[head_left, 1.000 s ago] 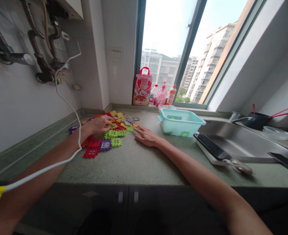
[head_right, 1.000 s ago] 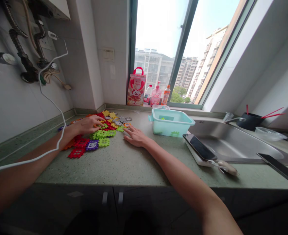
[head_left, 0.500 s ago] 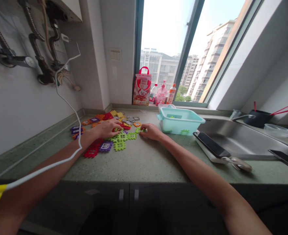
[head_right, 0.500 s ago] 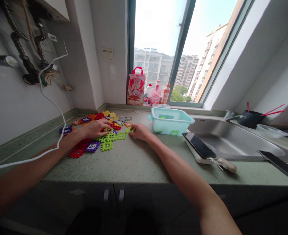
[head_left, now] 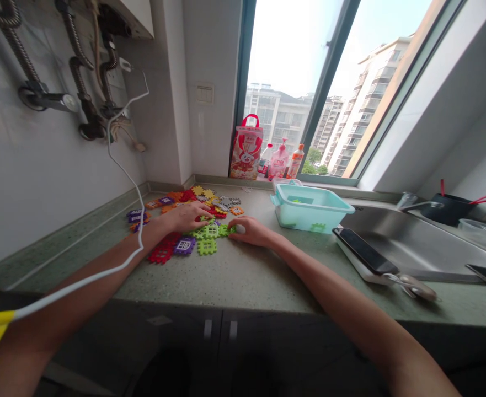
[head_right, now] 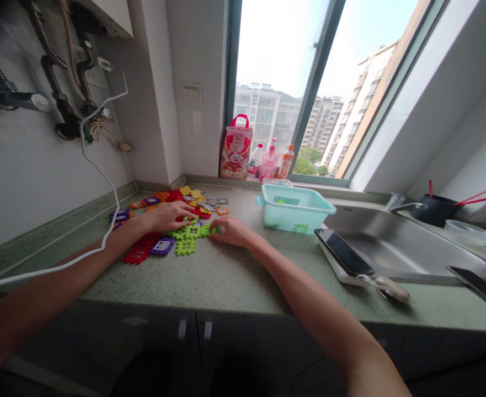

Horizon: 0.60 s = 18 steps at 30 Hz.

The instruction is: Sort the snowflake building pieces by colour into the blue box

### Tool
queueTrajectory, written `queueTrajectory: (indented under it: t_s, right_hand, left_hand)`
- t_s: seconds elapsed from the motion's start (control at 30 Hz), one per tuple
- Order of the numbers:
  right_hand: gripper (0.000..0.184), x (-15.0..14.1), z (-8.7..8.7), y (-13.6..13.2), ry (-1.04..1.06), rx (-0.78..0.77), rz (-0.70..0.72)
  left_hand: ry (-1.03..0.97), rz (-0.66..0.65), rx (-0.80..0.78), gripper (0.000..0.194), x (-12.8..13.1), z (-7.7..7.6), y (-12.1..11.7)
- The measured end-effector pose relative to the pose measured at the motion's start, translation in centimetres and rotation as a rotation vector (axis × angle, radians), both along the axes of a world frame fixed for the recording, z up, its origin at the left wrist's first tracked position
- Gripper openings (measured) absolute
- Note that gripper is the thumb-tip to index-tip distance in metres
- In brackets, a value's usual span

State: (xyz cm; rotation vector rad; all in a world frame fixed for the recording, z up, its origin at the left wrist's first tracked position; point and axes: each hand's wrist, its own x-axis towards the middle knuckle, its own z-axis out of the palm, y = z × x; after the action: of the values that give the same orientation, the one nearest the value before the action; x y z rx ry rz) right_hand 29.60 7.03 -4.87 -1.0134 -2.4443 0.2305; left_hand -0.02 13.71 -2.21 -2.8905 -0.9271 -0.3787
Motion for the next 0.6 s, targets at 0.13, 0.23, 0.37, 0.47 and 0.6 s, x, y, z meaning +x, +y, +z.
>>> queueTrajectory:
  t_s: [0.13,0.23,0.37,0.47,0.6]
  right_hand:
    - [0.021,0.5,0.5,-0.4,-0.054,0.034,-0.054]
    - [0.024,1.0,0.9,-0.7,-0.095,0.114,-0.036]
    - [0.024,2.1,1.8,-0.9,-0.111,0.263,-0.016]
    - [0.025,3.4,3.1,-1.0,-0.124,0.381,-0.066]
    - [0.025,5.8,5.3,-1.2,-0.108,0.539,-0.258]
  left_hand:
    - [-0.005,0.0,-0.035,0.038,0.0,0.1,-0.2]
    - [-0.014,-0.006,-0.049,0.041,-0.1,0.0,0.0]
    - [-0.006,-0.005,-0.063,0.041,-0.4,-0.3,0.5]
    - [0.003,-0.003,-0.065,0.04,-0.6,-0.4,0.7]
    - [-0.012,0.036,-0.047,0.039,-0.8,-0.8,0.9]
